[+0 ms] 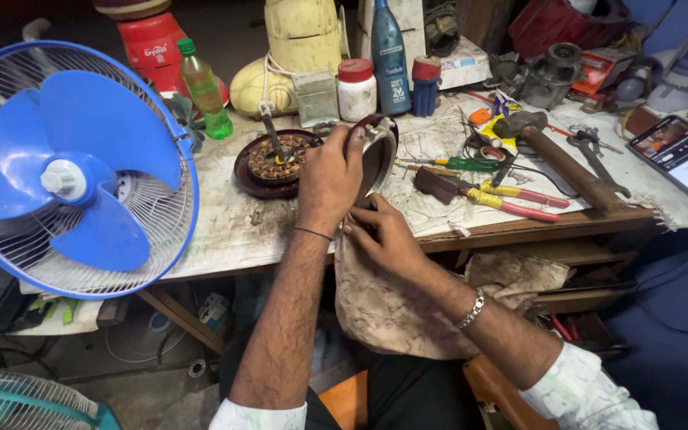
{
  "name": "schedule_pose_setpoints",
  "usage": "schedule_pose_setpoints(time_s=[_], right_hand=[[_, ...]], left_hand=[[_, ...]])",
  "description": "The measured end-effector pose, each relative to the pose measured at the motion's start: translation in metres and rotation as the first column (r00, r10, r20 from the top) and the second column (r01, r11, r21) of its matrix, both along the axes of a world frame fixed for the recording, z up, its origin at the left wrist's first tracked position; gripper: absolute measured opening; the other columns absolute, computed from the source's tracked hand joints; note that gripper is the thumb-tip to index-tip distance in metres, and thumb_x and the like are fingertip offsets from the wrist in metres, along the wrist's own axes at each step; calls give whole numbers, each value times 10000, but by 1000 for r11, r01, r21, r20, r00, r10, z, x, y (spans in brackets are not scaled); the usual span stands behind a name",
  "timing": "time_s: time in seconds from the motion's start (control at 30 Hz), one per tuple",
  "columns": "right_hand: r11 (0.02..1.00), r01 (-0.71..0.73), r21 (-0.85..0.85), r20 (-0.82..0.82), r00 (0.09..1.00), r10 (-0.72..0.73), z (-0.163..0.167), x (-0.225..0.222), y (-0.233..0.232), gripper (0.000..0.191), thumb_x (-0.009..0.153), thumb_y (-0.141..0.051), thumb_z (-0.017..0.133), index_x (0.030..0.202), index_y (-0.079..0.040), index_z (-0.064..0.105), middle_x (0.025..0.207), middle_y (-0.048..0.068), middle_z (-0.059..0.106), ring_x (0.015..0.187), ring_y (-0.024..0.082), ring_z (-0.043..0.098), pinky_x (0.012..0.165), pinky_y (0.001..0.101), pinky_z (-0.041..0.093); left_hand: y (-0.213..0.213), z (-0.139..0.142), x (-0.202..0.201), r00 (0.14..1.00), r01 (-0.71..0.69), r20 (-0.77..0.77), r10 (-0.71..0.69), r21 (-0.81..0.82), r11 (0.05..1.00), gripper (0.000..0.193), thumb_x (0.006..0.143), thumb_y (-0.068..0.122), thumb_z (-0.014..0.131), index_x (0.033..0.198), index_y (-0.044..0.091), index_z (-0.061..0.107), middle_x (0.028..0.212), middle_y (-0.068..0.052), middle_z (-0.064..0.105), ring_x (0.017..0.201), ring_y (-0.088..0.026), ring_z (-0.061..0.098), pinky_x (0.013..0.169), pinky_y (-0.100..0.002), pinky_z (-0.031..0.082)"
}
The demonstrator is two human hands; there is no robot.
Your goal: The person disassembles a fan motor housing, removes the top cover, and then reassembles it by aligning and pressing the cover back onto the base. They wipe the exterior with a cloth and rotate the assembled unit on the workbench.
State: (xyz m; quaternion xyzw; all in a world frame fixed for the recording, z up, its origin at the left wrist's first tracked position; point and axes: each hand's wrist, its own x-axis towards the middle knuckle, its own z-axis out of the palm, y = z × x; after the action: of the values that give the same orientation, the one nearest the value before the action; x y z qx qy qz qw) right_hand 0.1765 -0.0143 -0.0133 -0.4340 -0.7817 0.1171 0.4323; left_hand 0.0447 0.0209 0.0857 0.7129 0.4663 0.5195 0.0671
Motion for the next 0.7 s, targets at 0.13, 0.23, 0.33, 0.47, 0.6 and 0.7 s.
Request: schedule_pose_setpoints(time_s=[0.13,0.23,0.33,0.47,0.6,0.7], right_hand=[[977,-10,211,213,976,-36,-2,9,2,360,877,-98,675,1222,3,702,1148,248,584,1055,399,604,916,462,514],[948,94,303,451,862,-230,2,19,9,458,848,-67,679,1301,-5,676,1185,268,577,1043,399,598,909,458,524],[952,198,232,567,768,-298,1,16,15,475,832,-30,668,1306,6,667,1156,233,608,1035,372,615,893,438,530],[971,98,216,310,937,-164,-6,7,19,389,819,-53,695,1204,-8,731,1187,283,643,1096,387,624,954,415,509],[862,-229,-452,-462,887,-7,-4,21,23,280,982,-59,603,1211,25,741,1075,155,723,894,200,617,773,337,516],[806,-530,-264,-866,497,43,0,43,18,288,953,-15,612,1219,34,708,1114,80,729,993,157,662,907,281,547]], left_hand=[[1,-3,0,1000,-1,-18,1,-26,1000,315,1049,361,543,1074,84,689,859,-266,722,865,-493,692,749,-587,530],[3,-5,-6,999,23,27,-23,1,1000,308,1047,352,540,1124,100,699,906,-261,730,881,-487,697,759,-574,546],[4,-5,-8,999,36,24,-36,0,999,307,1047,347,538,1136,100,696,908,-258,733,886,-482,702,769,-577,543],[1,-4,-5,1000,12,12,-11,-31,999,310,1040,352,543,1113,93,697,901,-259,732,883,-489,693,763,-587,533],[0,-2,-3,999,46,10,-46,-12,999,308,1039,341,537,1129,87,686,911,-262,729,895,-488,690,768,-578,539],[0,-4,-5,1000,19,2,-19,-43,999,315,1048,345,539,1089,70,687,903,-263,729,905,-488,689,764,-583,528]])
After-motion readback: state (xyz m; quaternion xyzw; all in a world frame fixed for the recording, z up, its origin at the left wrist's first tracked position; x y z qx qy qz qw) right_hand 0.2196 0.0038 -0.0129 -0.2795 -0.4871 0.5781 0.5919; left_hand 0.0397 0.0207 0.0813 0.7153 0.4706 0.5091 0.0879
